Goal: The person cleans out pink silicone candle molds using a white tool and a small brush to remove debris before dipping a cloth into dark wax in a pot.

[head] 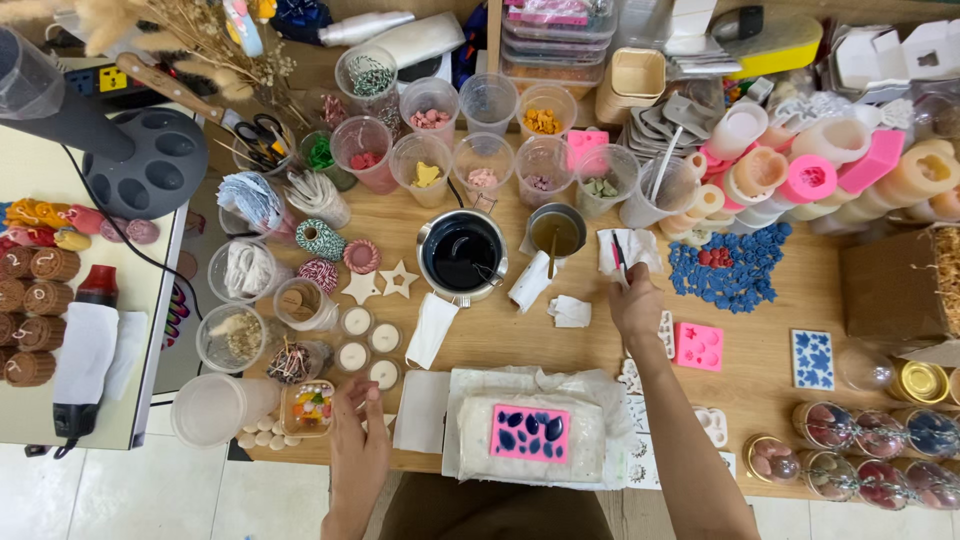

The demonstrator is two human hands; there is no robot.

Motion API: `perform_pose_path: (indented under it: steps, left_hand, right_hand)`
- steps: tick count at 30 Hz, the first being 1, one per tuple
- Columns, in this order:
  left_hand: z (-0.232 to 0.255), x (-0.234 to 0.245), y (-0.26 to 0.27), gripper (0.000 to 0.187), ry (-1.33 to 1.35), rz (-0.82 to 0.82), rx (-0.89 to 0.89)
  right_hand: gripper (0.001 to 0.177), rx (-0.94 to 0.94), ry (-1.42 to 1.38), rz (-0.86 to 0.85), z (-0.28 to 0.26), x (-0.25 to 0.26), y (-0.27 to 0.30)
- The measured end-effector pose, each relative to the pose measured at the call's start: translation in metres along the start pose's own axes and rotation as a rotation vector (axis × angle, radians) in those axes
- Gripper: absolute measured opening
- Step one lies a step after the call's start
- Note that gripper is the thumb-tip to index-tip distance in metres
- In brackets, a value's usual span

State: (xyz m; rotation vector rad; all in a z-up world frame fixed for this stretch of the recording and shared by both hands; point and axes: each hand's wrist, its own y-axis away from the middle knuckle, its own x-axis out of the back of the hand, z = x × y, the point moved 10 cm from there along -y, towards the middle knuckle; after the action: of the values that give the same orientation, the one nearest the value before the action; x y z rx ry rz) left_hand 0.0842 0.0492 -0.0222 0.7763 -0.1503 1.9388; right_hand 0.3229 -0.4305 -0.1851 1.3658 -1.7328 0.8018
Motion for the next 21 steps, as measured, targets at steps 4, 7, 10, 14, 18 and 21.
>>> perform_pose_path:
  steps: [4,7,10,14,18,21]
  left_hand:
    - [0.005,0.007,0.014,0.037,0.074,-0.001,-0.011]
    - [0.027,0.005,0.038,0.037,0.116,-0.006,-0.083]
    - [0.067,-0.014,0.071,0.031,0.2,-0.088,-0.195]
    - [0.125,-0.072,0.115,0.024,0.436,-0.395,-0.162]
    - [0.159,-0.112,0.143,0.034,0.758,-0.63,-0.041]
    - [0.143,-0.116,0.154,0.014,0.884,-0.622,0.15]
  right_hand:
    - [0.024,-0.126,-0.513,-0.059,-0.03,0.056,0.017]
    - [0.017,-0.105,-0.844,-0.117,-0.065,0.109,0.053]
    - [0.018,-0.133,-0.903,-0.142,-0.097,0.16,0.104]
    - [0.017,-0.139,-0.973,-0.276,-0.14,0.197,0.177]
    - [0.023,-0.2,-1.048,-0.425,-0.156,0.189,0.248]
    - [0.02,-0.25,-1.084,-0.433,-0.151,0.179,0.284]
